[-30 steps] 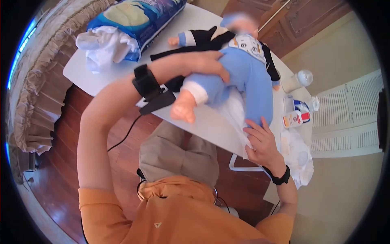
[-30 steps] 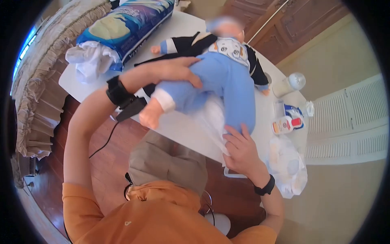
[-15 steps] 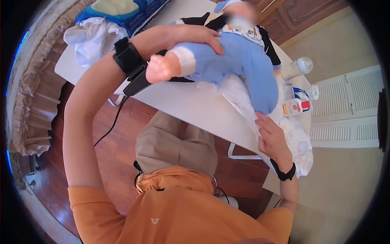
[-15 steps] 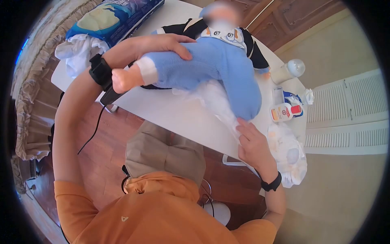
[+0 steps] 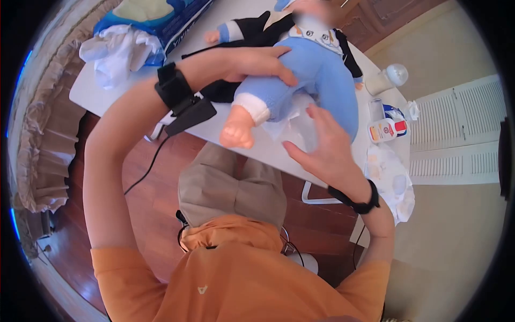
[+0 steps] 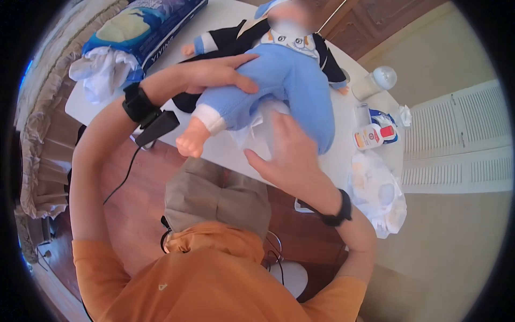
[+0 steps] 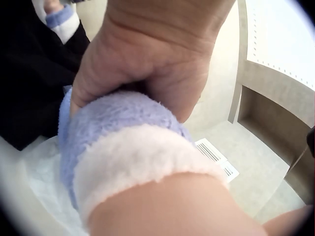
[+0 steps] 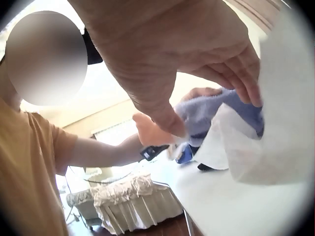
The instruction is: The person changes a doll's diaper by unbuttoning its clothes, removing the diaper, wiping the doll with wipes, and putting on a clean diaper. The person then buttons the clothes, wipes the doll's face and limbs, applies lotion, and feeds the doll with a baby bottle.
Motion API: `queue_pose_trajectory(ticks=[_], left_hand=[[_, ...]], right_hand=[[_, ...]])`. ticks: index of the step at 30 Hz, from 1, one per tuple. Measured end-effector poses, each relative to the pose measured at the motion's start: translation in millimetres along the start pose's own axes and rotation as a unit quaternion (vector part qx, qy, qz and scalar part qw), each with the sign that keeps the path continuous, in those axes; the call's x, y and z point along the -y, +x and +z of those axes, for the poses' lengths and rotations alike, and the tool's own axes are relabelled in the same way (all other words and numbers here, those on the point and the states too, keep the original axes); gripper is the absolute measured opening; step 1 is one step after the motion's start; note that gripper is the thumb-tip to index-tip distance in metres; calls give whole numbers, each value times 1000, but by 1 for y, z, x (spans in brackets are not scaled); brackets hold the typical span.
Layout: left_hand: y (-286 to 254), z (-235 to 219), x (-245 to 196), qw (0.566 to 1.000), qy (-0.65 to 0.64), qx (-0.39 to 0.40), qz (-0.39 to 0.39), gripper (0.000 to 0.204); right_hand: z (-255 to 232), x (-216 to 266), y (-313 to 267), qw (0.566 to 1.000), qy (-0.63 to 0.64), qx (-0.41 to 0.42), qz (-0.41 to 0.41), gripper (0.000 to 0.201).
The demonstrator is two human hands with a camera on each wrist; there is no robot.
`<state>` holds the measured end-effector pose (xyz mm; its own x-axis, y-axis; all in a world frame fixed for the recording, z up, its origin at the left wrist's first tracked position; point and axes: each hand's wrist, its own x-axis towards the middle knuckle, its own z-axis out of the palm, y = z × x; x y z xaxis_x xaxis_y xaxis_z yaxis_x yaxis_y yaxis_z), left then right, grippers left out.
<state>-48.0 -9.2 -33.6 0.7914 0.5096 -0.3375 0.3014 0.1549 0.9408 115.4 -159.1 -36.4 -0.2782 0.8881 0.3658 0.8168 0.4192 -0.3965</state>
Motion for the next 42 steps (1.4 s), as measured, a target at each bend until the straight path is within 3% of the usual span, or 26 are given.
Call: queue_pose_trajectory(ticks=[3, 6, 8, 11, 12, 14, 16, 18, 19, 20, 22, 23, 24, 25, 26, 27, 28, 29, 30, 31, 35, 37, 38, 40, 41, 42], left_hand=[[-6, 5, 1, 999, 8, -49, 7, 87], [0, -2, 11, 999, 21, -46, 19, 87], [2, -9, 16, 998, 34, -55, 24, 86], [11, -18, 24, 985, 134, -62, 88, 84], [13, -16, 31, 985, 133, -58, 90, 84], [16, -9, 44, 959, 217, -120, 135, 82], [18, 5, 53, 938, 260, -155, 167, 83], [11, 17, 50, 770, 508, -247, 298, 88], [4, 18, 41, 750, 520, -175, 370, 81], [0, 23, 35, 749, 520, -173, 372, 81], [-7, 33, 32, 739, 571, -21, 355, 73], [-5, 35, 33, 741, 570, -18, 355, 73], [-1, 36, 35, 786, 527, 14, 322, 72], [2, 38, 37, 826, 482, 47, 287, 71], [3, 42, 41, 827, 481, 49, 287, 71], [4, 45, 45, 809, 505, 7, 302, 65], [4, 48, 46, 788, 526, -37, 318, 60], [4, 49, 47, 789, 523, -38, 318, 60], [4, 50, 46, 755, 569, -30, 325, 54], [5, 50, 46, 717, 614, -22, 330, 48], [14, 51, 54, 665, 637, -36, 390, 41], [18, 50, 59, 634, 617, -45, 464, 47], [20, 49, 61, 633, 619, -44, 463, 47], [17, 46, 52, 698, 612, 78, 364, 46], [16, 43, 47, 697, 613, 77, 364, 46], [15, 38, 39, 739, 596, 126, 288, 44]], right_hand=[[28, -16, 14, 997, -72, 39, 8, 35], [35, -31, 16, 988, -84, 111, -63, 22], [34, -29, 1, 968, -125, 148, -161, 17], [17, -13, -7, 952, -147, 183, -197, 18], [14, -12, -6, 952, -149, 184, -194, 18], [7, -14, 0, 978, -104, 60, -170, 16], [-3, -12, 14, 981, -99, 60, -155, 17], [-8, -10, 23, 983, -96, 60, -143, 17], [-8, -8, 25, 983, -87, 53, -154, 17], [-7, -8, 27, 982, -77, 46, -166, 17], [-6, -13, 28, 987, -40, 60, -144, 16], [-5, -14, 27, 990, -1, 75, -122, 15], [-7, -14, 27, 990, 1, 76, -120, 15], [-12, -15, 28, 991, 94, 82, -44, 14], [-18, -17, 28, 979, 184, 86, 32, 15], [-26, -27, 29, 978, 181, 75, 78, 26], [-30, -35, 27, 978, 179, 76, 79, 26], [-32, -44, 25, 995, 73, -14, 68, 34], [-32, -51, 22, 992, -35, -105, 54, 42], [-33, -55, 18, 992, -46, -51, 106, 67], [-7, -75, 3, 994, -32, -70, 75, 80], [-8, -73, 4, 983, 94, 17, 157, 82], [-12, -74, 7, 983, 95, 15, 156, 82], [-28, -80, 13, 987, 49, 46, 145, 77], [-30, -84, 13, 987, 49, 44, 144, 77], [-32, -89, 12, 992, 9, 54, 115, 79]])
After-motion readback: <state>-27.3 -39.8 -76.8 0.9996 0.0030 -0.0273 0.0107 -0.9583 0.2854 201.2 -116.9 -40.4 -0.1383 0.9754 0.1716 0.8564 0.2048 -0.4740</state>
